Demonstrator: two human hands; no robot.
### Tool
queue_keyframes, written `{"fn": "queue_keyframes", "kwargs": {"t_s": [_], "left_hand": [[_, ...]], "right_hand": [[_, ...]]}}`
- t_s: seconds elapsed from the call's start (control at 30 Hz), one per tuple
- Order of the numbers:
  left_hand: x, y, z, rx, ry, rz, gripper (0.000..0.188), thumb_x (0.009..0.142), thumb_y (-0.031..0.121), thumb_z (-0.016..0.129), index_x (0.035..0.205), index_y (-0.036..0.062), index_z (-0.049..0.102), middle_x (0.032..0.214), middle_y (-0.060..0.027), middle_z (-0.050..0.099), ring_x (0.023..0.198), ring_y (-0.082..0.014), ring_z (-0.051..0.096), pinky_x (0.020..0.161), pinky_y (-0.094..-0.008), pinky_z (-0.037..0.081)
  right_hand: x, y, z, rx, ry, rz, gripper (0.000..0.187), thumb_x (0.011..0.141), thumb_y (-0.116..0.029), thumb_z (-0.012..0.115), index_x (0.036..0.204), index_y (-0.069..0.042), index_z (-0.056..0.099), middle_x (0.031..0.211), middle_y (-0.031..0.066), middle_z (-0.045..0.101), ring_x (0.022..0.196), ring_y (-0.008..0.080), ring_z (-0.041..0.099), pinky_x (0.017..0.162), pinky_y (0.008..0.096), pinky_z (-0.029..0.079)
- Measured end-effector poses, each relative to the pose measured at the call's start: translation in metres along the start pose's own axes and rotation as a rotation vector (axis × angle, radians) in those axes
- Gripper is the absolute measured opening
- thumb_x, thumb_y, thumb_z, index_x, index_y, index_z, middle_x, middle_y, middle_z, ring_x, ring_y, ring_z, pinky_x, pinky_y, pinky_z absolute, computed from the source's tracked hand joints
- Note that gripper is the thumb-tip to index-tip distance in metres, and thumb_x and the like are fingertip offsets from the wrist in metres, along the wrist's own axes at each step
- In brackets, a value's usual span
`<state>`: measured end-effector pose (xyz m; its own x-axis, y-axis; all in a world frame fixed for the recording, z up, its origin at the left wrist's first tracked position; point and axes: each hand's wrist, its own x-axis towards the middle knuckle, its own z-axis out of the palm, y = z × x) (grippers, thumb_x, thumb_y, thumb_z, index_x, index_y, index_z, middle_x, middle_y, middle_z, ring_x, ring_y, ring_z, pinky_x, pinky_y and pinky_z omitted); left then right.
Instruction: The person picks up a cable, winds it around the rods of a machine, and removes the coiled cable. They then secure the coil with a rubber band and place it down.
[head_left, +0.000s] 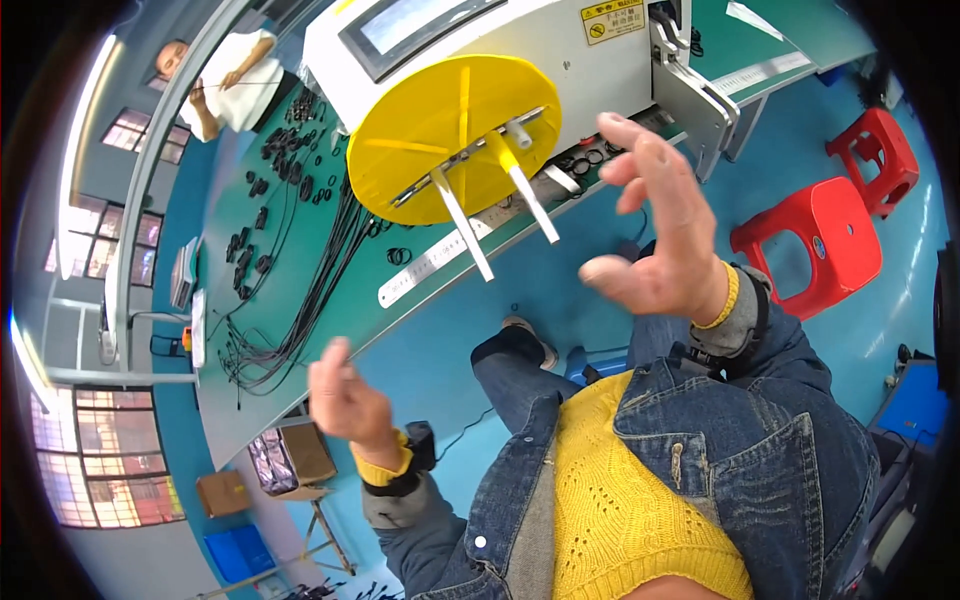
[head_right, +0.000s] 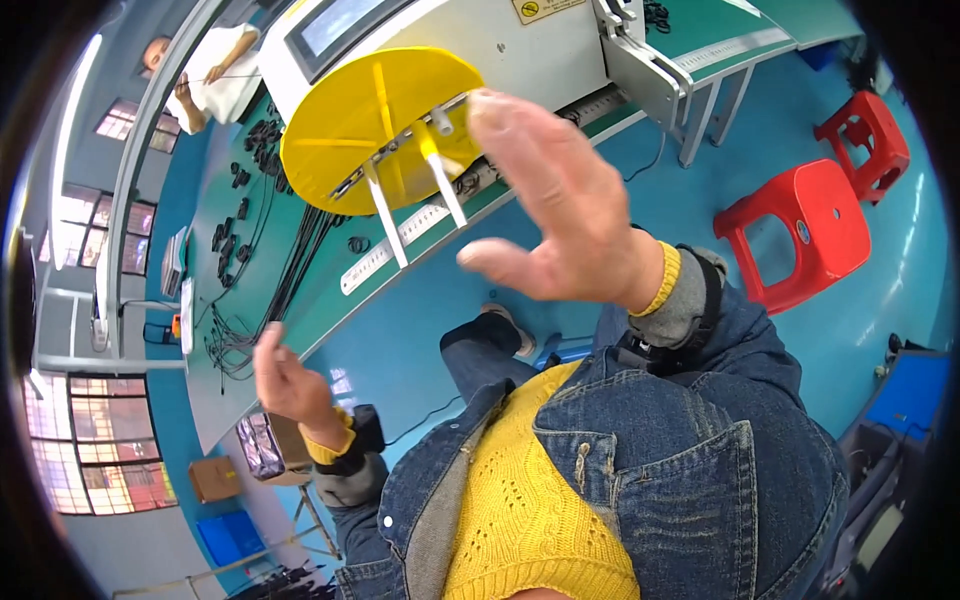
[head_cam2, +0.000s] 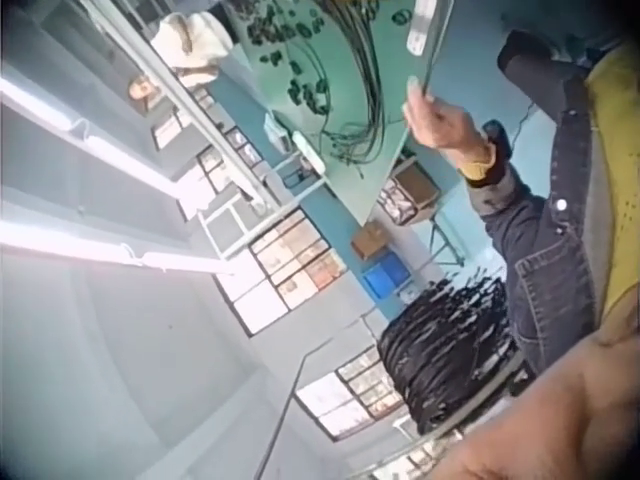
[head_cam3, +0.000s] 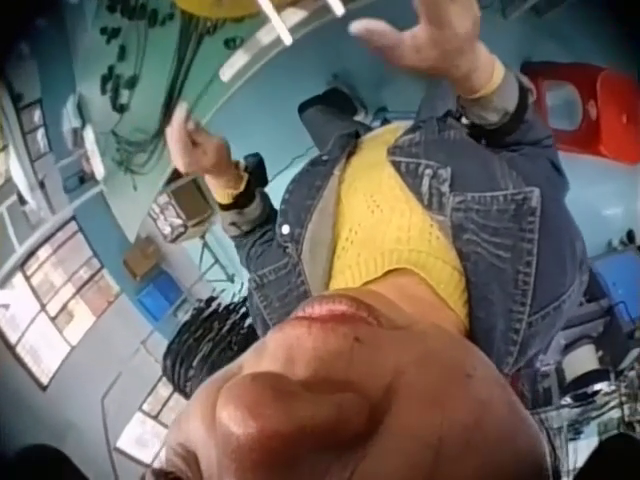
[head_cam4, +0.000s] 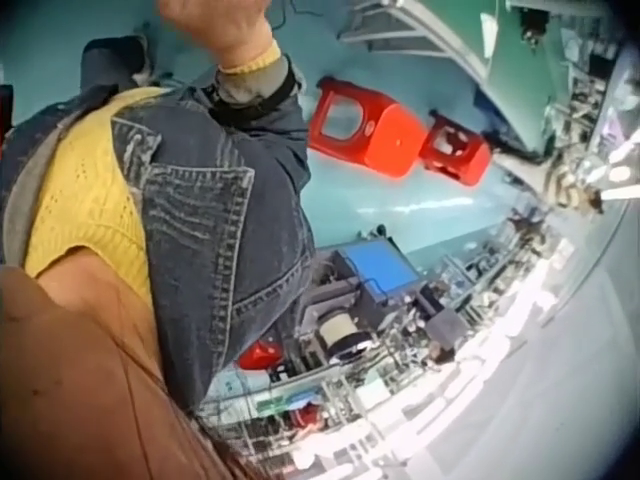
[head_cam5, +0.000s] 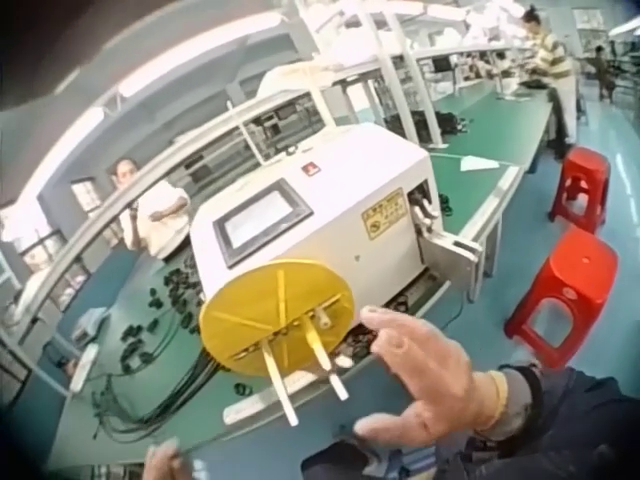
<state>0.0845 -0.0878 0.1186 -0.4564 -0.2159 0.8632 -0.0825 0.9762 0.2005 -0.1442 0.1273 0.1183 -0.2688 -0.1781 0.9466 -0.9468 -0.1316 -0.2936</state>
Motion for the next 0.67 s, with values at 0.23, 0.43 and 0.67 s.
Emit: {"fn": "queue_keyframes", "kwargs": {"t_s": [0.23, 0.43, 0.67], "left_hand": [[-0.027, 0.056, 0.005, -0.135, -0.186, -0.207, 0.016, 0.084, -0.001, 0.049, 0.095, -0.0069, 0.060, 0.082, -0.0130, 0.062, 0.066, -0.0135, 0.055, 0.054, -0.0227, 0.042], [-0.034, 0.046, 0.008, -0.167, -0.455, -0.145, 0.011, 0.078, -0.003, 0.052, 0.083, -0.0014, 0.061, 0.077, -0.0155, 0.062, 0.063, -0.0262, 0.059, 0.058, -0.0283, 0.045], [-0.041, -0.152, -0.056, 0.784, 0.007, -0.329, 0.020, 0.088, 0.014, 0.045, 0.093, 0.0026, 0.060, 0.091, -0.0130, 0.062, 0.090, -0.0280, 0.055, 0.078, -0.0367, 0.045]], "right_hand": [[-0.020, -0.003, -0.009, 0.008, -0.404, -0.052, 0.030, 0.071, 0.005, 0.059, 0.100, 0.005, 0.055, 0.088, 0.0159, 0.058, 0.070, 0.0266, 0.056, 0.060, 0.0343, 0.048], [-0.031, 0.007, -0.036, -0.053, -0.358, -0.135, 0.028, 0.066, 0.011, 0.051, 0.092, 0.003, 0.055, 0.081, 0.0150, 0.057, 0.072, 0.0306, 0.056, 0.061, 0.0355, 0.047], [-0.032, 0.032, -0.078, -0.133, 0.055, -0.045, 0.027, 0.081, 0.003, 0.045, 0.108, 0.007, 0.047, 0.094, 0.0219, 0.057, 0.081, 0.0289, 0.058, 0.071, 0.0375, 0.050]]}}
